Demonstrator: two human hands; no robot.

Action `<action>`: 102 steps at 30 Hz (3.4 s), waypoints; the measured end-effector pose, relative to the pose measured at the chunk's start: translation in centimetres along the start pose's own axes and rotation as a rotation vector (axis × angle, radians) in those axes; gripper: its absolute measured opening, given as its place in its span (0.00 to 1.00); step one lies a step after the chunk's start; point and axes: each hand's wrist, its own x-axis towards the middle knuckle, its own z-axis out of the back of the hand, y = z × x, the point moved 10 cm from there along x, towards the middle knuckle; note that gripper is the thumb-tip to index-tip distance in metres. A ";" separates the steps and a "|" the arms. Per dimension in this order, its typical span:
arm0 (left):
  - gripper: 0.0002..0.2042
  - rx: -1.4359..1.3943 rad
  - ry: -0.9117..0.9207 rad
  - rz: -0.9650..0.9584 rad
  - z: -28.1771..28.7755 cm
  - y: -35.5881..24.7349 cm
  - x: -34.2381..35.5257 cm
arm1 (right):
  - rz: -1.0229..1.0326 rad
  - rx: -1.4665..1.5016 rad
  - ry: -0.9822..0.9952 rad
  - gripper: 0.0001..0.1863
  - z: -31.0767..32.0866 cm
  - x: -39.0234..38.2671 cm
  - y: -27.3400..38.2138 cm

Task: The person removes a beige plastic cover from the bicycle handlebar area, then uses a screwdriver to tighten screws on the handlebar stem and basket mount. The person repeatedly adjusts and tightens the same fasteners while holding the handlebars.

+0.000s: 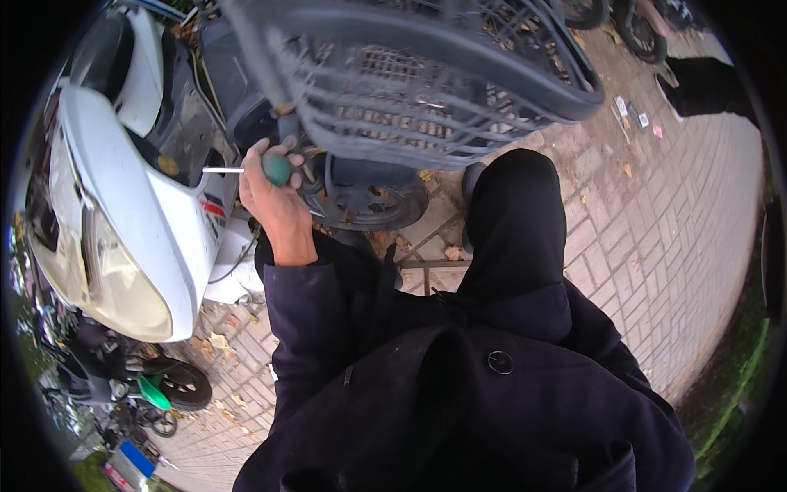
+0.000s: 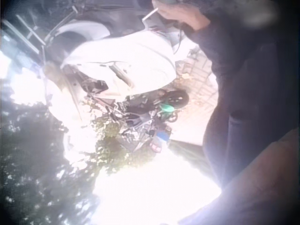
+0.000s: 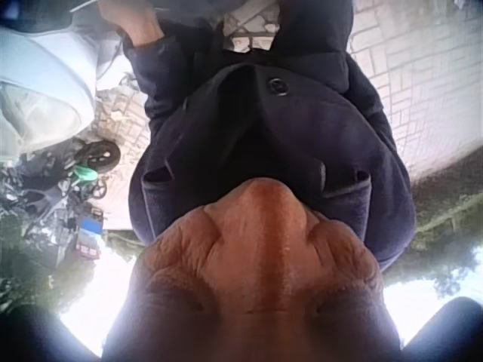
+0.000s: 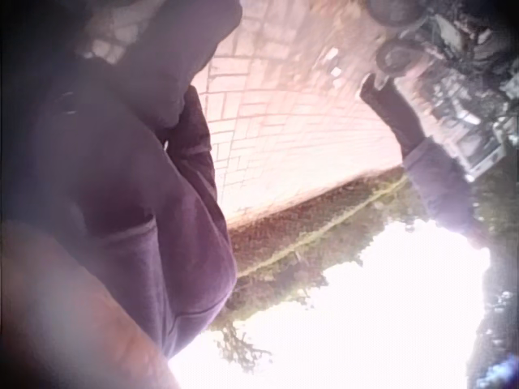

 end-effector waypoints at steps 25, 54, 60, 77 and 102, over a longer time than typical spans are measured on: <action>0.11 0.051 -0.099 0.047 -0.6 -2.4 1.7 | 0.271 -1.890 0.502 0.38 -20.4 -3.5 72.6; 0.33 0.041 0.161 0.044 -2.2 -9.5 -6.0 | -0.111 0.027 -0.134 0.15 28.3 -6.4 12.1; 0.32 0.332 0.293 -0.203 -6.8 -19.8 -6.4 | 0.830 -1.075 -0.857 0.14 23.6 -35.7 44.2; 0.19 0.066 0.614 -0.219 -26.3 -22.9 6.6 | 1.501 -1.288 -1.171 0.23 -1.1 -51.2 96.1; 0.17 -0.136 0.633 -0.352 -29.9 -22.5 10.1 | 1.411 -1.683 -0.837 0.22 -7.8 -48.8 93.3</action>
